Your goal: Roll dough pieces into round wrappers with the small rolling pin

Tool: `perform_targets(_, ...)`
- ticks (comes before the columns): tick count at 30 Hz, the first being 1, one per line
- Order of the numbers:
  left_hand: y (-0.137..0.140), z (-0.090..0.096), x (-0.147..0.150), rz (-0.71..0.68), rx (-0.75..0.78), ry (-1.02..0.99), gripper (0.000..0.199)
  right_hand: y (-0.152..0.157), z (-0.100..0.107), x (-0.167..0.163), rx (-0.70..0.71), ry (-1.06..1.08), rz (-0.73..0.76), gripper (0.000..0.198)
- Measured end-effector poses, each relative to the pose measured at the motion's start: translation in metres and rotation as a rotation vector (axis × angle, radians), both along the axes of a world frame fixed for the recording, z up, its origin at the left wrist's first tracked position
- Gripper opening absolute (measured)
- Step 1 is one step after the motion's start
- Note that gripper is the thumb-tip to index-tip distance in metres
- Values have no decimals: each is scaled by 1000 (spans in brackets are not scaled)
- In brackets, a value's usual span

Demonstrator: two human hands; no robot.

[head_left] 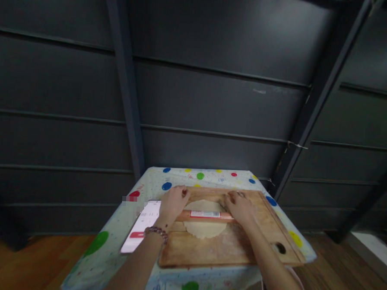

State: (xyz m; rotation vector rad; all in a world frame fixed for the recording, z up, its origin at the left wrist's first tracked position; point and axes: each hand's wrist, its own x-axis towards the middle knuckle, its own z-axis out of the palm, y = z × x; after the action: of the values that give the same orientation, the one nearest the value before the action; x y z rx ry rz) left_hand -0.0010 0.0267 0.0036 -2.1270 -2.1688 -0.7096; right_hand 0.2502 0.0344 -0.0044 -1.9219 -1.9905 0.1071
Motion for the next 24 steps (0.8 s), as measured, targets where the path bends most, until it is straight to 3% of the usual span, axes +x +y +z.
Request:
perform_targets(13,-7,-3,2,2,53,106,28,-11,-1,-2,47,-58,38,43)
perform_targets(24,-28,-3,6,0,45,180,37,-35,4,-3,68,-121,128,37)
